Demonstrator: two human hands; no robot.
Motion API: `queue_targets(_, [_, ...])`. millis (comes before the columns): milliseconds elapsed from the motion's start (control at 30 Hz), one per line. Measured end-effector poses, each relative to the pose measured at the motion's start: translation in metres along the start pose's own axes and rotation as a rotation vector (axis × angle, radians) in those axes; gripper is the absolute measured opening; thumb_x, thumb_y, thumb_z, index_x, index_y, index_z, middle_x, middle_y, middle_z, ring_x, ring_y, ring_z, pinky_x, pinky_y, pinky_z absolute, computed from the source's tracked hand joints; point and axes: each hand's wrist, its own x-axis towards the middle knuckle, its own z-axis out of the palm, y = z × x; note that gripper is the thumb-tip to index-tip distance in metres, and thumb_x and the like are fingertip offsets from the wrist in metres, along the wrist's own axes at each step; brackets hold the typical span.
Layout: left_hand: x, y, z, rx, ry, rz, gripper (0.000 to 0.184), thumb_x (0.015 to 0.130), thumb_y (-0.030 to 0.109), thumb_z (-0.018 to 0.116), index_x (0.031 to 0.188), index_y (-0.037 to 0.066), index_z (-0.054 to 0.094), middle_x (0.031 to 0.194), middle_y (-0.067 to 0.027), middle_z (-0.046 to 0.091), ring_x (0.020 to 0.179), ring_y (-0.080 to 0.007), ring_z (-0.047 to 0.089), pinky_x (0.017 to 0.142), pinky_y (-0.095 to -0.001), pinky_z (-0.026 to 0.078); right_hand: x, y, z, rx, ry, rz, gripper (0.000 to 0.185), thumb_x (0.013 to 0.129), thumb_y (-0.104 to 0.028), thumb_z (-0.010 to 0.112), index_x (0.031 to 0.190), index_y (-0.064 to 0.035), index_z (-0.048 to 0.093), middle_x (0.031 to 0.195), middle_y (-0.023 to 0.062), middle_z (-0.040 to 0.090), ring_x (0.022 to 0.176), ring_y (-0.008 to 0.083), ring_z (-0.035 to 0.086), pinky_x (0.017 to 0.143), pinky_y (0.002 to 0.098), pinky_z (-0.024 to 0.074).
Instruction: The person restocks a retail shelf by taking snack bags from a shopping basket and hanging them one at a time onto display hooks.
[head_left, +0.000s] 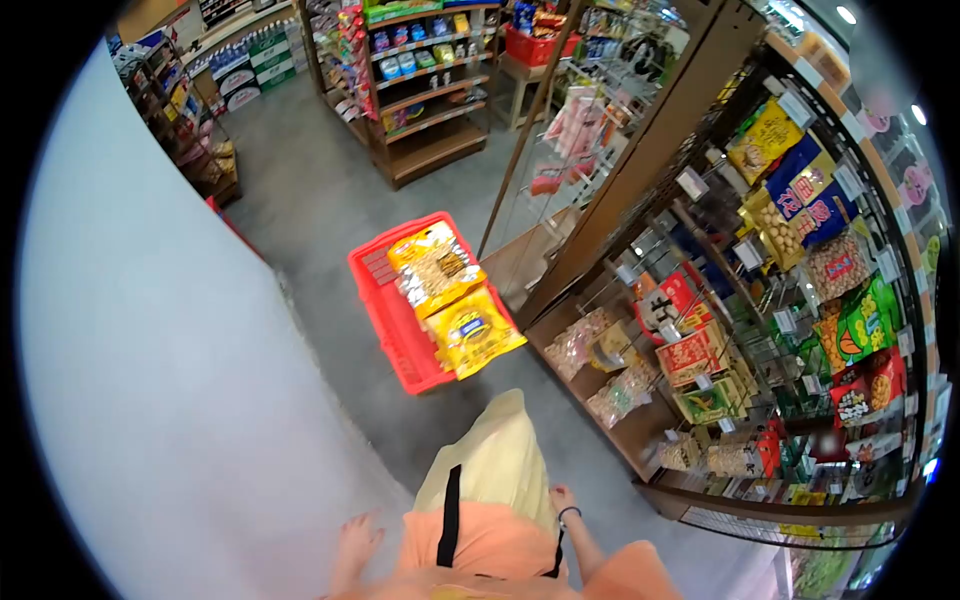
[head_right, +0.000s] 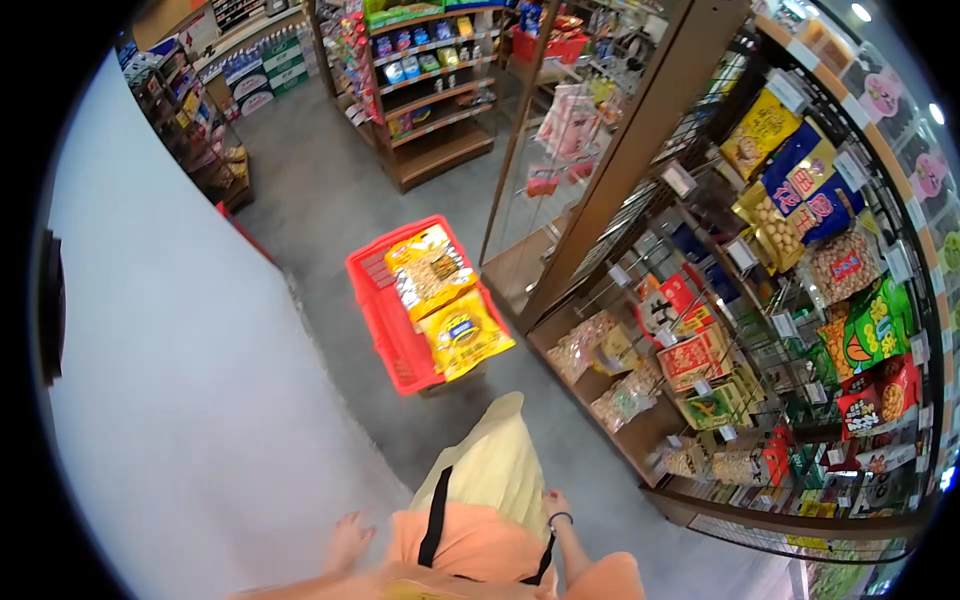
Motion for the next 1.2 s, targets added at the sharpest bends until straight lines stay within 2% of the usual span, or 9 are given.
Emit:
queue_targets(67, [0.004, 0.007, -0.006, -0.017, -0.283, -0.115, 0.040, 0.074, 0.030, 0.050, 0.111, 0.014, 0.045, 0.102, -0.0121, 0.052, 0.094, -0.0277, 0.049, 0.081, -0.0407, 0.037, -0.020, -0.008, -0.007, -0.001, -0.057, 0.028, 0.037, 0.071, -0.030, 0.055, 0.098, -0.0045, 0.052, 0.093, 0.0114, 0.056, 0.085, 0.0217, 0.053, 0.075, 0.0294, 0.0410])
queue_targets(367, [-0.005, 0.033, -0.022, -0.403, -0.091, -0.270, 0.035, 0.078, 0.025, 0.046, 0.110, 0.012, 0.045, 0.097, -0.0123, 0.055, 0.089, -0.0284, 0.052, 0.076, -0.0361, 0.042, -0.080, -0.055, -0.040, 0.040, -0.270, 0.179, 0.033, 0.071, -0.022, 0.057, 0.099, -0.0060, 0.050, 0.092, 0.0091, 0.055, 0.083, 0.0206, 0.053, 0.070, 0.0300, 0.0425])
queue_targets(467, [0.000, 0.029, -0.017, -0.202, -0.278, -0.332, 0.037, 0.078, 0.026, 0.046, 0.111, 0.011, 0.044, 0.097, -0.0134, 0.054, 0.089, -0.0274, 0.053, 0.076, -0.0354, 0.042, -0.083, -0.074, -0.039, 0.152, -0.295, 0.228, 0.033, 0.071, -0.018, 0.057, 0.101, -0.0077, 0.048, 0.091, 0.0084, 0.055, 0.082, 0.0188, 0.054, 0.066, 0.0305, 0.0433])
queue_targets(533, [0.001, 0.021, -0.007, -0.412, -0.317, -0.402, 0.039, 0.077, 0.026, 0.047, 0.112, 0.010, 0.044, 0.095, -0.0130, 0.055, 0.086, -0.0264, 0.053, 0.075, -0.0355, 0.042, -0.088, -0.086, -0.037, 0.198, -0.309, 0.263, 0.034, 0.071, -0.017, 0.056, 0.102, -0.0085, 0.047, 0.091, 0.0081, 0.055, 0.080, 0.0179, 0.054, 0.064, 0.0306, 0.0436])
queue_targets(833, [0.046, -0.024, -0.042, -0.639, -0.173, -0.341, 0.033, 0.076, 0.018, 0.046, 0.106, 0.003, 0.047, 0.086, -0.0170, 0.056, 0.080, -0.0266, 0.055, 0.072, -0.0331, 0.042, -0.056, -0.124, 0.024, 0.372, -0.413, 0.187, 0.015, 0.075, -0.017, 0.052, 0.087, -0.0079, 0.051, 0.072, 0.0040, 0.056, 0.057, 0.0140, 0.052, 0.049, 0.0269, 0.0422])
queue_targets(900, [0.069, -0.032, -0.052, -0.751, -0.187, -0.336, 0.032, 0.076, 0.017, 0.046, 0.105, 0.003, 0.047, 0.088, -0.0166, 0.056, 0.081, -0.0252, 0.055, 0.071, -0.0322, 0.043, -0.068, -0.160, 0.028, 0.396, -0.295, 0.251, 0.020, 0.075, -0.016, 0.052, 0.092, -0.0077, 0.051, 0.071, 0.0024, 0.056, 0.057, 0.0143, 0.051, 0.052, 0.0261, 0.0428])
queue_targets(967, [0.104, -0.040, -0.045, -0.832, -0.202, -0.327, 0.031, 0.076, 0.015, 0.046, 0.104, 0.003, 0.047, 0.090, -0.0158, 0.056, 0.083, -0.0230, 0.055, 0.071, -0.0308, 0.043, -0.090, -0.201, 0.029, 0.290, -0.023, -0.116, 0.026, 0.073, -0.016, 0.054, 0.097, -0.0063, 0.051, 0.075, 0.0052, 0.056, 0.066, 0.0167, 0.053, 0.061, 0.0274, 0.0440])
queue_targets(1100, [0.166, 0.004, -0.073, -0.738, -0.168, -0.163, 0.029, 0.077, 0.014, 0.046, 0.104, 0.004, 0.047, 0.093, -0.0126, 0.056, 0.087, -0.0192, 0.054, 0.074, -0.0291, 0.042, -0.112, -0.257, 0.013, 0.284, 0.122, -0.216, 0.032, 0.071, -0.016, 0.056, 0.100, -0.0049, 0.049, 0.082, 0.0085, 0.056, 0.075, 0.0193, 0.053, 0.070, 0.0286, 0.0427])
queue_targets(1200, [0.214, 0.028, -0.061, -0.932, -0.226, -0.005, 0.028, 0.077, 0.013, 0.047, 0.102, 0.003, 0.047, 0.096, -0.0093, 0.055, 0.089, -0.0166, 0.053, 0.076, -0.0270, 0.041, -0.106, -0.288, 0.001, 0.186, 0.186, -0.211, 0.038, 0.070, -0.013, 0.056, 0.106, -0.0069, 0.046, 0.100, 0.0108, 0.050, 0.084, 0.0216, 0.052, 0.073, 0.0300, 0.0421])
